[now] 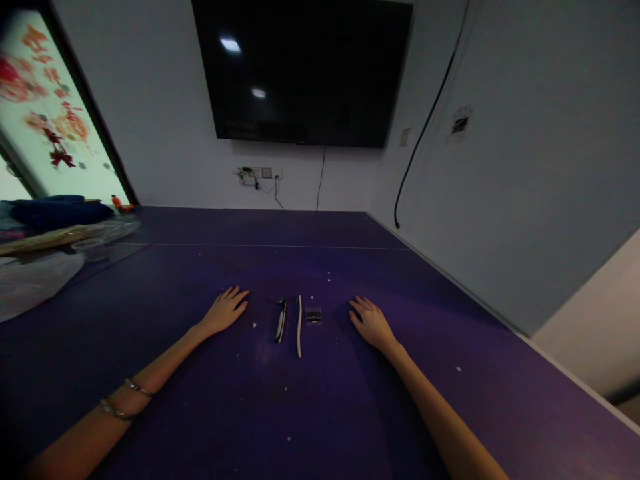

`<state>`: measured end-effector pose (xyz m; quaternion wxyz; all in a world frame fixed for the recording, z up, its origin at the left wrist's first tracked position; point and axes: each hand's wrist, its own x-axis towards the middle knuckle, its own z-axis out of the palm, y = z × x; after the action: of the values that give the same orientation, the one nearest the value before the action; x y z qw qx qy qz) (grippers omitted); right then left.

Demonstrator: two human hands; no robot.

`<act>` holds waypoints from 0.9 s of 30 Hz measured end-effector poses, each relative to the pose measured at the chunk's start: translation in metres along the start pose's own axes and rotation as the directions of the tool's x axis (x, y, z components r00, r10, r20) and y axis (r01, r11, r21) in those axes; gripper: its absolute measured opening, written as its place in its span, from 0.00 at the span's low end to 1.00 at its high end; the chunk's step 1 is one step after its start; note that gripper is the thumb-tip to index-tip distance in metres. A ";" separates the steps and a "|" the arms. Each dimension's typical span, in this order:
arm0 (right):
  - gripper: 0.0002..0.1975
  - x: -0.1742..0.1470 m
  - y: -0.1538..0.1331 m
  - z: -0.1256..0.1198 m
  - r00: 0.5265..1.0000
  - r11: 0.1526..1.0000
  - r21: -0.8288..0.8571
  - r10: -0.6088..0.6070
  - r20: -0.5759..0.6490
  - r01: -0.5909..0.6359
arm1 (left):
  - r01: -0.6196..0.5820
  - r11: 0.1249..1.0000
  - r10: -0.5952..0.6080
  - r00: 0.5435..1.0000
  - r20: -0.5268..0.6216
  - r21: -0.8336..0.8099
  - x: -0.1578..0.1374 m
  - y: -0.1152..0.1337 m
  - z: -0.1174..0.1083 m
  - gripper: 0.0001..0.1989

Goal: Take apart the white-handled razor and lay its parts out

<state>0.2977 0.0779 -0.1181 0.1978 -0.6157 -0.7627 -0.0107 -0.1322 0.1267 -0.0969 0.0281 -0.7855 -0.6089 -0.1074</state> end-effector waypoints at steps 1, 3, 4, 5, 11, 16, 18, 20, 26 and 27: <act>0.22 0.000 0.000 0.000 1.000 1.000 -0.003 -0.001 -0.002 0.001 | 0.001 1.000 -0.001 1.000 -0.004 0.002 0.000 0.000 0.000 0.25; 0.23 0.000 0.000 0.000 1.000 1.000 -0.010 -0.006 -0.001 0.006 | 0.002 1.000 -0.002 1.000 -0.007 0.003 0.000 0.000 0.000 0.25; 0.23 0.000 0.000 0.000 1.000 1.000 -0.012 -0.008 0.000 0.008 | 0.003 1.000 -0.003 1.000 -0.006 0.003 0.000 0.000 -0.001 0.25; 0.23 -0.001 0.000 0.000 1.000 1.000 -0.011 -0.010 0.000 0.010 | 0.003 1.000 -0.003 1.000 -0.002 0.003 0.000 0.000 -0.001 0.25; 0.22 -0.001 -0.001 -0.001 1.000 1.000 0.010 0.002 -0.013 -0.002 | 0.002 1.000 -0.002 1.000 0.005 -0.003 0.001 -0.001 0.001 0.24; 0.22 -0.002 -0.003 -0.003 1.000 1.000 0.000 0.005 -0.021 -0.005 | 0.024 0.998 -0.027 0.998 -0.048 -0.059 0.005 -0.004 0.004 0.22; 0.22 -0.002 -0.004 -0.004 1.000 1.000 0.010 0.003 -0.030 -0.003 | 0.017 0.994 -0.027 0.995 -0.094 -0.109 0.005 -0.002 0.001 0.24; 0.22 -0.002 -0.004 -0.005 0.999 1.000 0.012 0.002 -0.033 -0.002 | -0.018 0.987 -0.007 0.989 -0.148 -0.163 0.003 0.004 -0.006 0.26; 0.22 -0.002 -0.005 -0.005 1.000 1.000 -0.011 -0.002 -0.026 0.002 | -0.111 0.965 0.063 0.978 -0.201 -0.236 -0.012 0.059 -0.027 0.12; 0.21 -0.002 -0.004 -0.005 1.000 1.000 -0.012 -0.006 -0.024 0.005 | -0.091 0.966 0.055 0.987 -0.148 -0.244 -0.014 0.070 -0.029 0.12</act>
<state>0.2952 0.0739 -0.1129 0.2032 -0.6146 -0.7618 -0.0235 -0.0720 0.0908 -0.0653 -0.0245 -0.7953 -0.5576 -0.2368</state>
